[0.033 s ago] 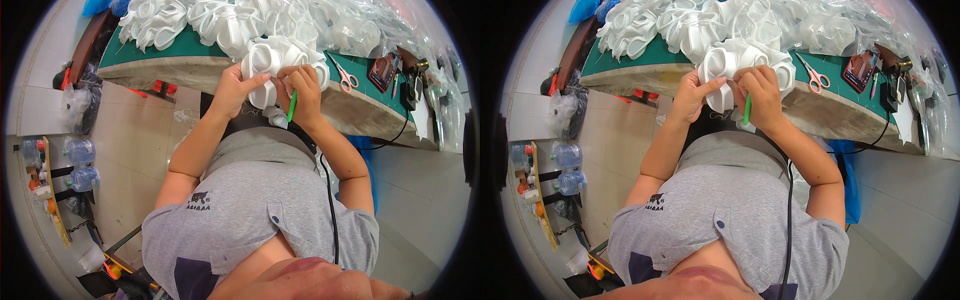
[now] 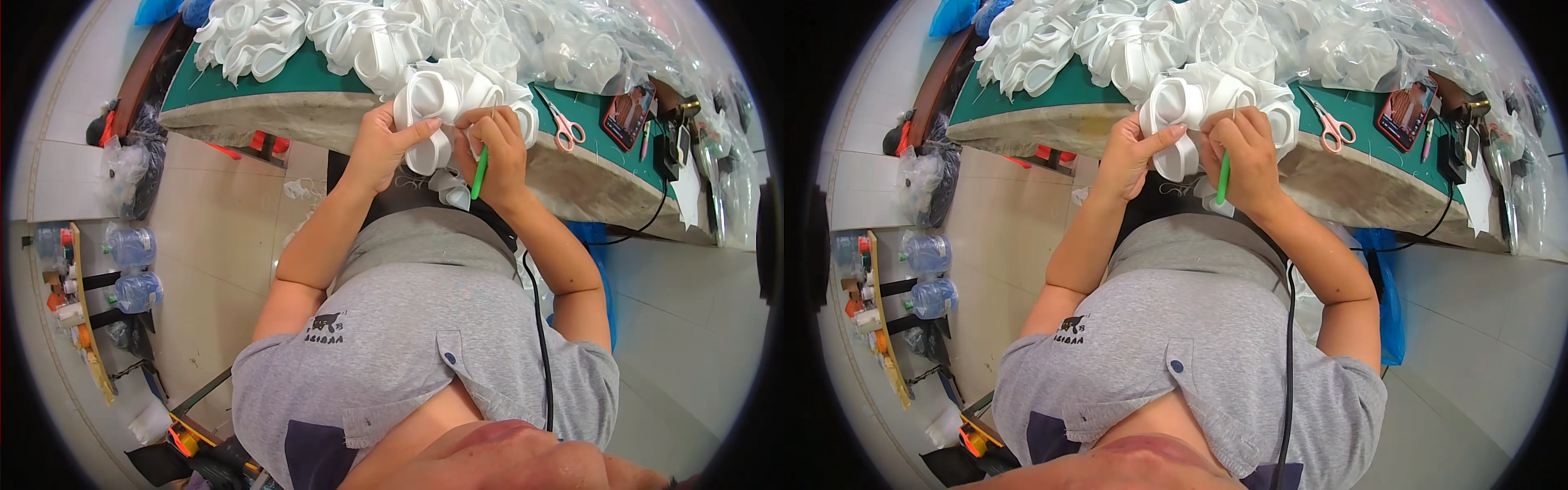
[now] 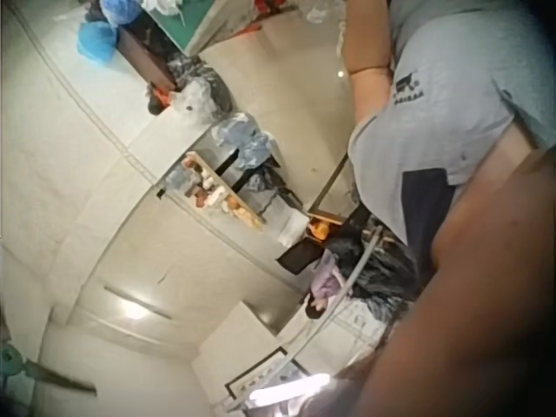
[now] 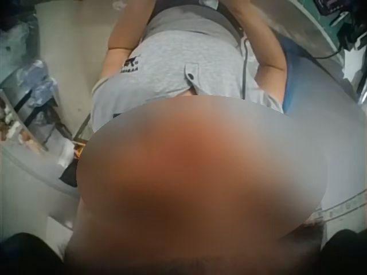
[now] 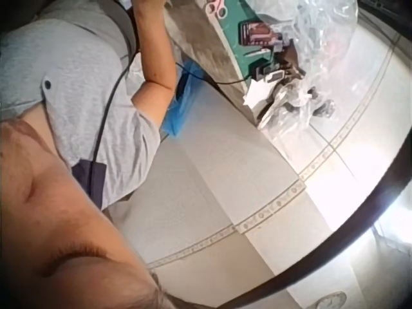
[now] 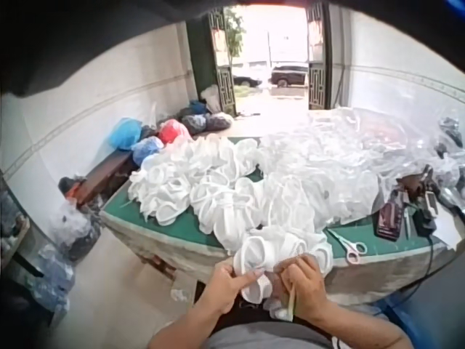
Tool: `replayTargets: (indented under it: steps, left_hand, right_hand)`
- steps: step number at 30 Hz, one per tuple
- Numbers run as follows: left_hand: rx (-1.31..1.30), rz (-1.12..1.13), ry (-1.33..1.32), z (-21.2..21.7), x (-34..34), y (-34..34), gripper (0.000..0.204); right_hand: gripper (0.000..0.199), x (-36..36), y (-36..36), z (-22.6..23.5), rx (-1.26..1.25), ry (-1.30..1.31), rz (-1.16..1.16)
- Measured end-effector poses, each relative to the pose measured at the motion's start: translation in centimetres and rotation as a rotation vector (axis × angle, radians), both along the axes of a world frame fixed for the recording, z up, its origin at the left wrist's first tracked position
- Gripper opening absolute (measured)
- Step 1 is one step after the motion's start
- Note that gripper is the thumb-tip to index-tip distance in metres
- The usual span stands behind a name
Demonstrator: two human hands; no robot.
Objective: Using a prying tool and scissors to remove excess material and clean white plastic toy components.
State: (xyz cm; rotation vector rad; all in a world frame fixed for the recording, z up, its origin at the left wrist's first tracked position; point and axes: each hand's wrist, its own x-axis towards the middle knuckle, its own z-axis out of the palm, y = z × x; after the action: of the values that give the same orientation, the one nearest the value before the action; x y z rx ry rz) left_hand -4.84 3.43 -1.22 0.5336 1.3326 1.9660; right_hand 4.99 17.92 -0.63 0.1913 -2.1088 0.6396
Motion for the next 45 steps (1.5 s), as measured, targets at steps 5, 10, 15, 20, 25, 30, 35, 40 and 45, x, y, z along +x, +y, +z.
replayTargets:
  steps: [5,10,15,20,25,30,35,40,45]
  left_hand:
    - [-0.025,-0.052,-0.007,0.0,0.0,-0.2,0.032]
    - [0.115,-0.367,-0.175,0.9,-0.2,-1.5,0.042]
    - [0.058,-0.339,-0.087,0.7,0.1,-2.0,0.05]
    - [-0.011,-0.146,-0.003,-0.2,-2.3,0.0,0.061]
    - [-0.08,-0.036,-0.094,-0.3,-4.2,1.0,0.04]
    - [-0.026,-0.11,-0.044,-0.1,-5.0,0.9,0.033]
    - [0.311,-0.552,-0.707,0.8,-5.4,1.5,0.032]
    - [0.129,-0.168,-0.478,0.6,-3.3,2.4,0.029]
    - [0.149,-0.079,-0.318,0.6,-2.3,1.7,0.023]
  right_hand:
    - [0.035,0.5,0.4,-0.1,-0.04,-0.038,-0.015]
    - [0.035,0.7,1.1,0.2,-0.111,-0.065,0.008]
    - [0.034,1.0,2.0,0.4,-0.133,-0.101,0.107]
    - [0.03,1.2,2.3,0.2,-0.464,-0.077,0.292]
    - [0.021,0.4,2.6,1.9,-0.632,-0.209,0.223]
    - [0.02,-0.6,2.2,2.3,-0.723,-0.187,0.267]
    - [0.015,-0.8,1.6,1.1,-0.66,-0.146,0.226]
    - [0.009,-0.9,1.6,0.4,-0.444,-0.11,0.071]
    - [0.011,-0.9,1.7,0.6,-0.141,0.029,0.072]
